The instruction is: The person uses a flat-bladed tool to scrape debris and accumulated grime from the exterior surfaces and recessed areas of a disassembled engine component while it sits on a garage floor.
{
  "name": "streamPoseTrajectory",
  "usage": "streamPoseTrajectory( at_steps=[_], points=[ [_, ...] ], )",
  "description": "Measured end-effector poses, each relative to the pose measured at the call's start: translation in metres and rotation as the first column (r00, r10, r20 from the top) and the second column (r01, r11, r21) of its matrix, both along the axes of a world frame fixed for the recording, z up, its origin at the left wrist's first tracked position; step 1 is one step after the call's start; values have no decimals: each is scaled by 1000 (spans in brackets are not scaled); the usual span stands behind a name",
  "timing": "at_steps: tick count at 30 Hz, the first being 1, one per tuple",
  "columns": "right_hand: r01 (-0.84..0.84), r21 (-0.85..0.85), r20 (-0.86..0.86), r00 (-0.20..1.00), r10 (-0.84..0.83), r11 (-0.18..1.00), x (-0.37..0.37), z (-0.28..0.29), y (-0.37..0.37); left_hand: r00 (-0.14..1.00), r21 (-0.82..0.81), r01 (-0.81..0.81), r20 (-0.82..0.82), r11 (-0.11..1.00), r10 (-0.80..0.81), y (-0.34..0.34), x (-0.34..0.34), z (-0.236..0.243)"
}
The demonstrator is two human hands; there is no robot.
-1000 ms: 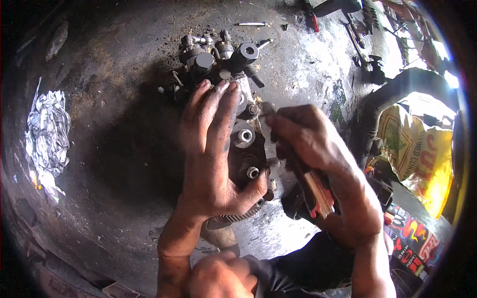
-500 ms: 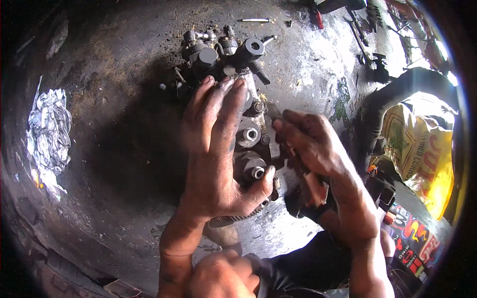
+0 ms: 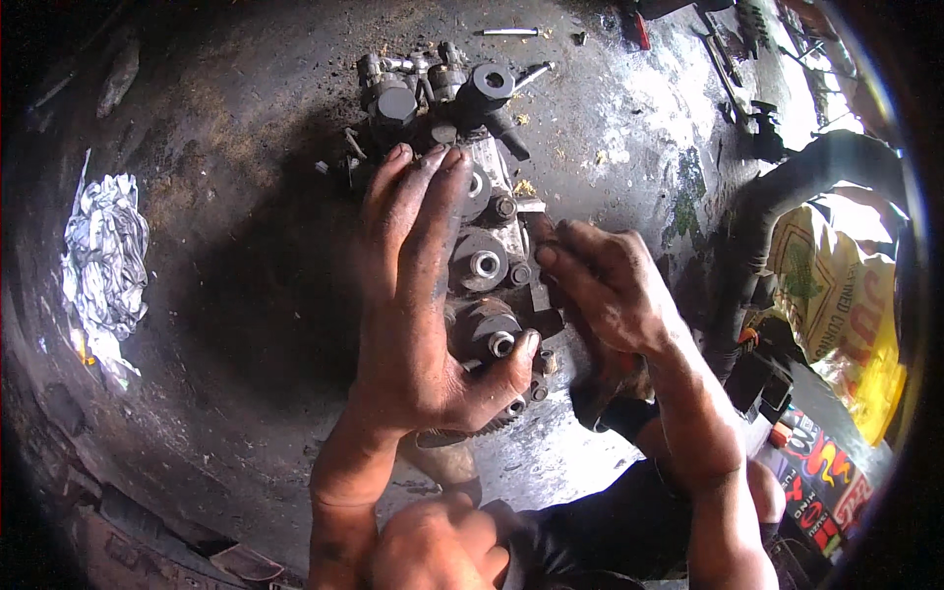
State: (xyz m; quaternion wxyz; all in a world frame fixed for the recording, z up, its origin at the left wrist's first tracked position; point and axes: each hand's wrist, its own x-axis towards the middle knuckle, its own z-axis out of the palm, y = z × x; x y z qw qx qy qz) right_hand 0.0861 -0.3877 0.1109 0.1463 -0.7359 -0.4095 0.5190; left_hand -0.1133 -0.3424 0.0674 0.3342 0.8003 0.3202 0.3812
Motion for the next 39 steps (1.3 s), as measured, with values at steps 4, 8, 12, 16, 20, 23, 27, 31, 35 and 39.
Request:
streamPoseTrajectory(
  at_steps=[4, 8, 12, 16, 20, 23, 27, 31, 35, 39],
  points=[
    [-104, 92, 69, 993, 98, 990, 21, -25, -8, 993, -99, 26, 116, 995, -14, 0, 6, -16],
    [173, 8, 131, 976, -172, 985, 47, -38, -24, 991, -151, 29, 132, 988, -9, -6, 1, -13],
    [614, -89, -322, 727, -606, 784, 46, -70, -42, 991, -167, 14, 133, 986, 8, -3, -3, -17],
    [543, -250, -342, 725, -598, 802, 68, -140, -70, 993, -179, 29, 119, 983, -8, 3, -2, -16],
    [341, -66, -184, 920, -347, 938, 63, -139, -63, 999, -203, 41, 34, 978, -35, 5, -7, -5],
    [454, -49, -235, 860, -452, 889, 50, -145, -42, 995, -176, 35, -89, 984, -51, 10, -14, 7],
    [385, -44, -572, 747, -339, 922, 37, -113, -12, 921, -61, 62, -381, 996, -80, 8, -21, 24],
    [384, -8, -767, 590, -252, 923, 40, -96, 11, 838, -31, 12, -544, 999, -27, -1, -3, 52],
    [255, 238, -774, 633, 24, 937, 38, -48, 22, 817, 174, -13, -566, 985, 111, 0, 18, 82],
    [243, 692, -579, 748, 323, 680, 53, -25, 18, 962, -430, -181, -265, 884, 69, -3, 73, 117]
  ],
)
